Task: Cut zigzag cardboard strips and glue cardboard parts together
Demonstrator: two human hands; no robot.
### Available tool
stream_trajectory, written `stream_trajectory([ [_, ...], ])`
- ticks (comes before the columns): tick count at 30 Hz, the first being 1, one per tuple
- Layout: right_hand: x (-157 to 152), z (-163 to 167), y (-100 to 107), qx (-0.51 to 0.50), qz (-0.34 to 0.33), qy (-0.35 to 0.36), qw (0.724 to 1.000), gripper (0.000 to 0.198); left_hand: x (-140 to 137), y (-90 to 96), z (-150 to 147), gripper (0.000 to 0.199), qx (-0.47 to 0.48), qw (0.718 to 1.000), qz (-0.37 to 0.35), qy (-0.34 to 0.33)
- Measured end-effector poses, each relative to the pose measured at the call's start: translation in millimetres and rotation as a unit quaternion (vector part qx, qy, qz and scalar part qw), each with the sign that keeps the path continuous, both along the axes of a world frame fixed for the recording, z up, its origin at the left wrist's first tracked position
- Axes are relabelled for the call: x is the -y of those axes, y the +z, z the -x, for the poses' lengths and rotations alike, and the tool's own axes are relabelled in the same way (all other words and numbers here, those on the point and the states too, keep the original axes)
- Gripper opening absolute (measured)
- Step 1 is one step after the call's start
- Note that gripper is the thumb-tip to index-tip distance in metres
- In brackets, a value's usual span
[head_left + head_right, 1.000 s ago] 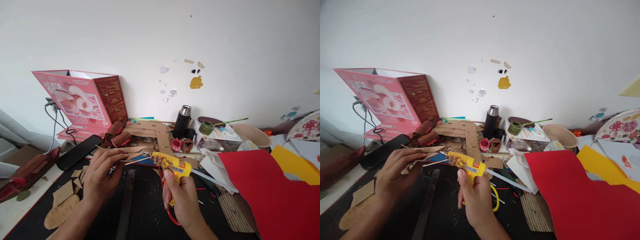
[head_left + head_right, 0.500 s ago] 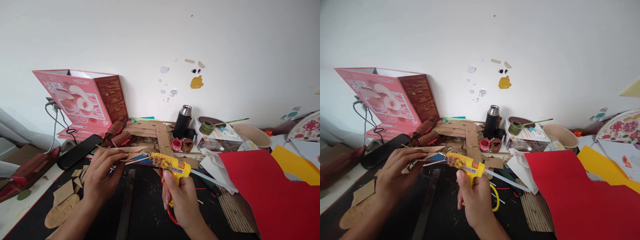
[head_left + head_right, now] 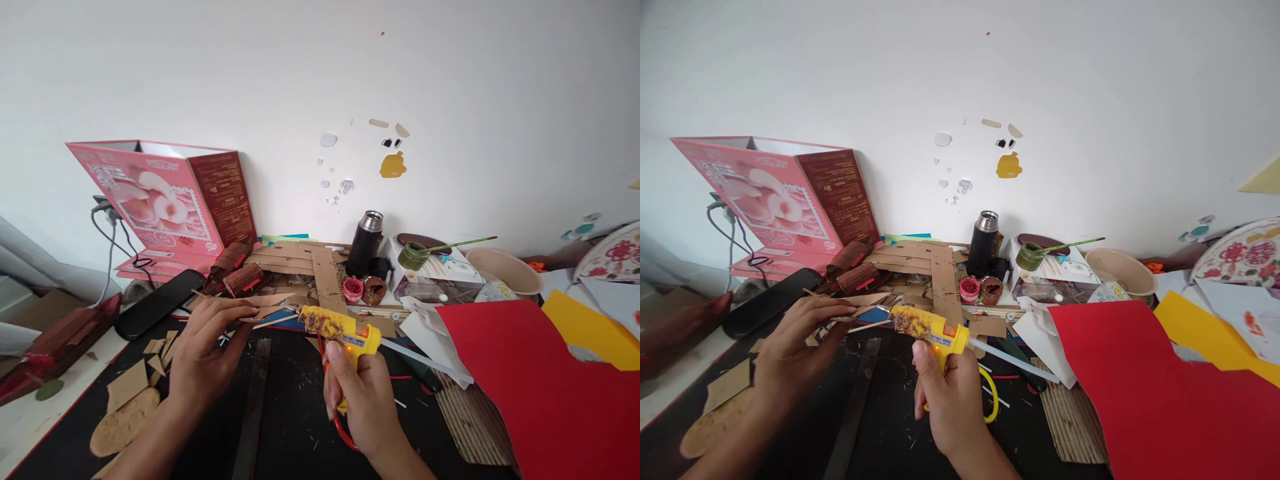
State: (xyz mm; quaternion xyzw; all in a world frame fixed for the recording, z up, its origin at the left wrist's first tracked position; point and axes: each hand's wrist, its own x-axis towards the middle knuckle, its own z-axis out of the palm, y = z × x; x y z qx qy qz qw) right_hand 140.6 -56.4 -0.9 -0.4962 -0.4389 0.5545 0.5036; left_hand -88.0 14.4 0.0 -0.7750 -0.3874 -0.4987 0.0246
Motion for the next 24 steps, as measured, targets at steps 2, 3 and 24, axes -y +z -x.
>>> stream_trajectory([
  [2, -0.4, -0.1, -0.1, 0.001, 0.002, -0.003, 1.000, 0.082, 0.7, 0.5, -0.2, 0.019, 0.002, 1.000, 0.002, -0.003],
  [3, -0.5, -0.4, 0.0, 0.002, 0.002, -0.003, 1.000, 0.082, 1.0, 0.8, -0.2, 0.019, 0.003, 1.000, 0.004, -0.005],
  [24, -0.2, -0.5, -0.4, -0.007, -0.011, 0.005, 1.000, 0.078, 3.8, 6.4, -1.9, 0.011, 0.046, 0.994, 0.087, -0.046],
])
